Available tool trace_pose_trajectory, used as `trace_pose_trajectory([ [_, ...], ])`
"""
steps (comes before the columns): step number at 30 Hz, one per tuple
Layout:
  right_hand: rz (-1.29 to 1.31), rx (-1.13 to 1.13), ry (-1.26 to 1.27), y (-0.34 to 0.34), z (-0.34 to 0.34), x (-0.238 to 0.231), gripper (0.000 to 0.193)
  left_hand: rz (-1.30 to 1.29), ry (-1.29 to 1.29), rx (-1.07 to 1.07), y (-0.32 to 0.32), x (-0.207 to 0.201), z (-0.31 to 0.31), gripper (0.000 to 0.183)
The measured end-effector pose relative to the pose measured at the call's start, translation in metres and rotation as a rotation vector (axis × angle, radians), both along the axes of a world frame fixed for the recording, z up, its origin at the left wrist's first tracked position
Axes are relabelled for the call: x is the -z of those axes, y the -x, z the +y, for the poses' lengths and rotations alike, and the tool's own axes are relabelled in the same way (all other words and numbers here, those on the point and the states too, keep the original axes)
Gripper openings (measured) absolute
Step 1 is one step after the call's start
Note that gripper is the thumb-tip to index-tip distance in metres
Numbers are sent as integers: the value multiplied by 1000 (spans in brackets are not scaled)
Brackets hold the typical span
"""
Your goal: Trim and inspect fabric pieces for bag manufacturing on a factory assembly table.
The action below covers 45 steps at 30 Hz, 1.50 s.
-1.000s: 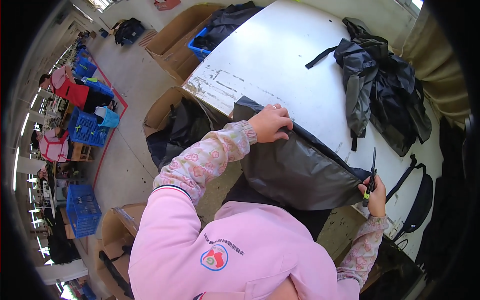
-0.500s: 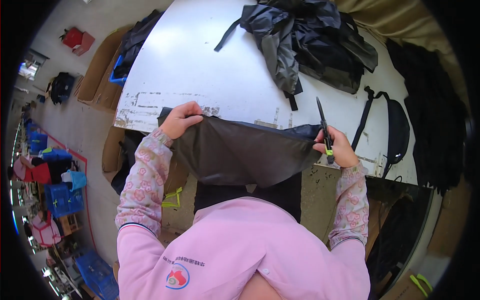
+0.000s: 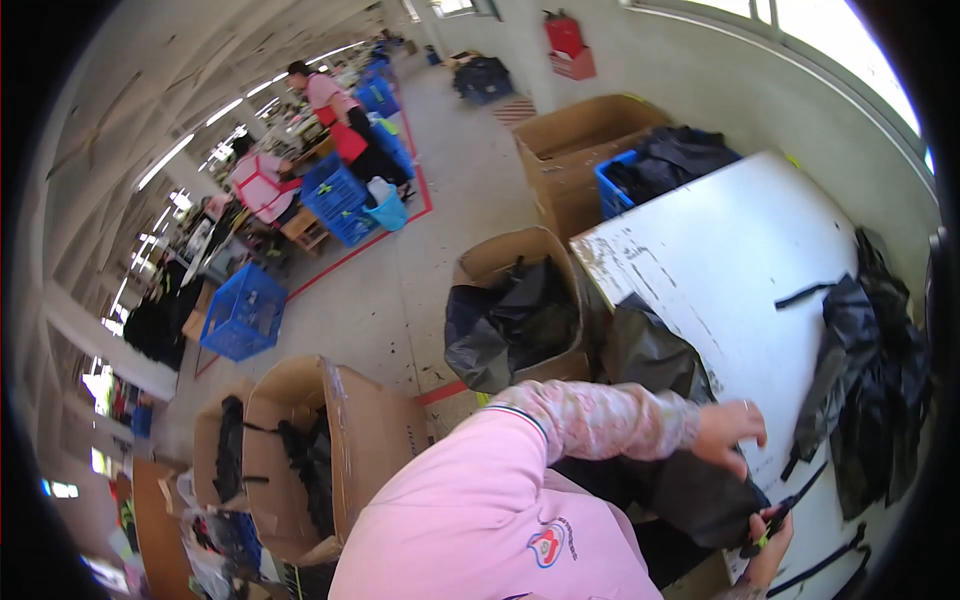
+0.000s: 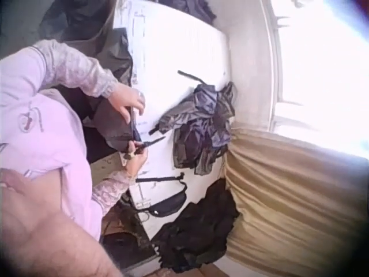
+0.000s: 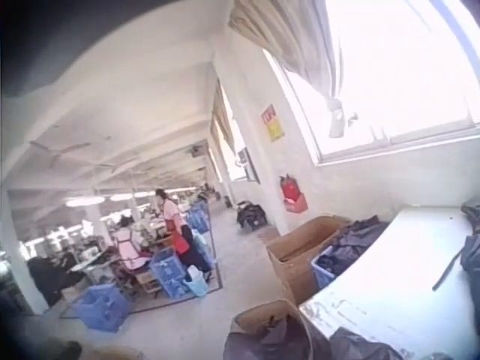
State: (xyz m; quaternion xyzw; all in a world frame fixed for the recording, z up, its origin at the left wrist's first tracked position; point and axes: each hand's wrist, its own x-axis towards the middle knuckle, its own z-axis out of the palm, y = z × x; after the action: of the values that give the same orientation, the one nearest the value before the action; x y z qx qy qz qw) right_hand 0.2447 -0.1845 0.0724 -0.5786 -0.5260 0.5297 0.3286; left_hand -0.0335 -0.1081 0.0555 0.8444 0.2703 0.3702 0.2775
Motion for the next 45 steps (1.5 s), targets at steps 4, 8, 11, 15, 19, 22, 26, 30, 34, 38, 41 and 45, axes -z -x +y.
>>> trace_pose_trajectory([
  [4,91,-47,46,37,1,-16,16,80,129,54,-21,18,-28,48],
  [8,107,-90,93,59,-4,-43,16,-75,424,189,-19,34,-23,35],
  [11,63,-154,78,51,-4,-40,17,-169,678,287,-21,28,-24,28],
  [15,56,-94,79,34,-12,-28,16,-188,850,396,-38,37,-26,27],
  [19,-266,-113,-216,25,-6,-48,23,-335,948,408,-33,42,-21,25],
  [22,-713,-311,-640,28,21,-70,45,-283,1019,248,3,6,-27,21],
  [26,-881,-418,-646,8,19,-87,54,-293,1102,267,6,10,-21,19],
  [30,-982,-456,-595,-2,11,-95,53,-327,1182,324,-4,12,-23,19],
  [34,-1008,-537,-580,-12,11,-90,52,-259,1169,277,-7,5,-28,19],
  [38,-983,-585,-560,-15,10,-92,49,-283,1197,288,-8,4,-32,21],
  [41,-990,-606,-555,-17,10,-91,49,-282,1225,295,-8,3,-32,22],
  [45,-994,-594,-524,-16,9,-90,50,-280,1262,287,-8,1,-32,23],
])
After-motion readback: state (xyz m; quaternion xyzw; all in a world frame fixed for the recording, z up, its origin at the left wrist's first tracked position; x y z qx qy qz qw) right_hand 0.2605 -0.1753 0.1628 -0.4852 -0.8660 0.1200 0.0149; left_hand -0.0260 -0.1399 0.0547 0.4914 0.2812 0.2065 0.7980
